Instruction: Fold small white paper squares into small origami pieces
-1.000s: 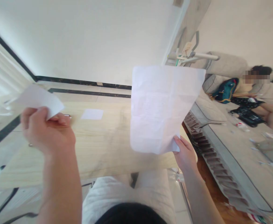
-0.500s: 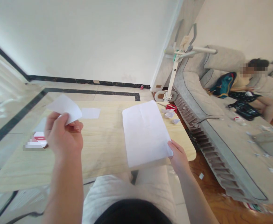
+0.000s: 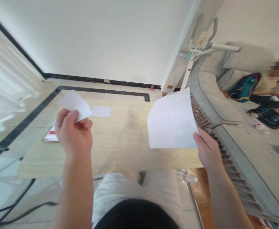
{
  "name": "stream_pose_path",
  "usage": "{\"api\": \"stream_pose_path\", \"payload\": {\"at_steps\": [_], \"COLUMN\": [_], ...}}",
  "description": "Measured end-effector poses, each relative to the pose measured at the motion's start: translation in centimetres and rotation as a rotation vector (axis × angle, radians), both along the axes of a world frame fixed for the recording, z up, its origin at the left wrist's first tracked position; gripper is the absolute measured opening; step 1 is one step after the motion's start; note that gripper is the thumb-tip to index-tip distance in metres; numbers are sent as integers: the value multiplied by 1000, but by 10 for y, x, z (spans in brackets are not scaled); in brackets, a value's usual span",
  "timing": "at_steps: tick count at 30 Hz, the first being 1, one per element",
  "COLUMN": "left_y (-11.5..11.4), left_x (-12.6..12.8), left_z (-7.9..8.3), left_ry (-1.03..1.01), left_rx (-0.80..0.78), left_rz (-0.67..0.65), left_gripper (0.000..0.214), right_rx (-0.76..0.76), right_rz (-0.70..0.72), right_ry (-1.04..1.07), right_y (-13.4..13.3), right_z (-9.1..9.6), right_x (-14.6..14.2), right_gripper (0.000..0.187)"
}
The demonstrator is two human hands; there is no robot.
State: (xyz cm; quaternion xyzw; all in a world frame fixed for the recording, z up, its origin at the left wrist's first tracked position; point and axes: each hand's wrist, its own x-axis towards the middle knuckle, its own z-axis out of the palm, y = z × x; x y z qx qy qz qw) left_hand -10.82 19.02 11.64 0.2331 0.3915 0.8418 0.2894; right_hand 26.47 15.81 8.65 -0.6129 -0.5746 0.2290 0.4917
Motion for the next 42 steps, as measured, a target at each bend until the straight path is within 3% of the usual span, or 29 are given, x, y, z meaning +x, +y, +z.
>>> {"api": "stream_pose_path", "payload": {"at_steps": [3, 5, 7, 11, 15, 18, 21, 23, 25, 29, 37, 42], "left_y": [-7, -12, -16, -23, -30, -36, -40, -41, -41, -35, -9, 14], "left_x": [0, 0, -2, -8, -9, 1, 21, 36, 49, 64, 82, 80], "left_z": [4, 8, 11, 17, 26, 33, 30, 19, 4, -23, -25, -29], "left_ry": [11, 25, 45, 104, 106, 111, 105, 137, 249, 288, 233, 163], "left_rx": [9, 13, 22, 49, 87, 77, 78, 24, -121, -241, -231, -175], "left_rz": [12, 13, 13, 48, 61, 66, 64, -29, -208, -350, -402, -330], "left_gripper": [17, 16, 17, 17, 18, 18, 16, 12, 11, 14, 13, 11], "right_rx": [195, 292, 315, 202, 20, -94, -82, -57, -50, -25, 35, 58], "right_rz": [125, 319, 529, 879, 1010, 994, 809, 699, 736, 755, 806, 752], "right_ry": [-427, -618, -746, -864, -854, -810, -762, -806, -839, -858, -820, -742], "right_y": [3, 1, -2, -10, -16, -13, -3, 4, 9, 13, 23, 31], "right_z": [46, 61, 59, 33, 19, 13, -6, -26, -45, -68, -67, -60], "right_x": [-11, -25, -41, -60, -56, -56, -71, -86, -101, -122, -146, -136], "right_gripper": [40, 44, 47, 44, 35, 41, 38, 44, 50, 57, 56, 44]}}
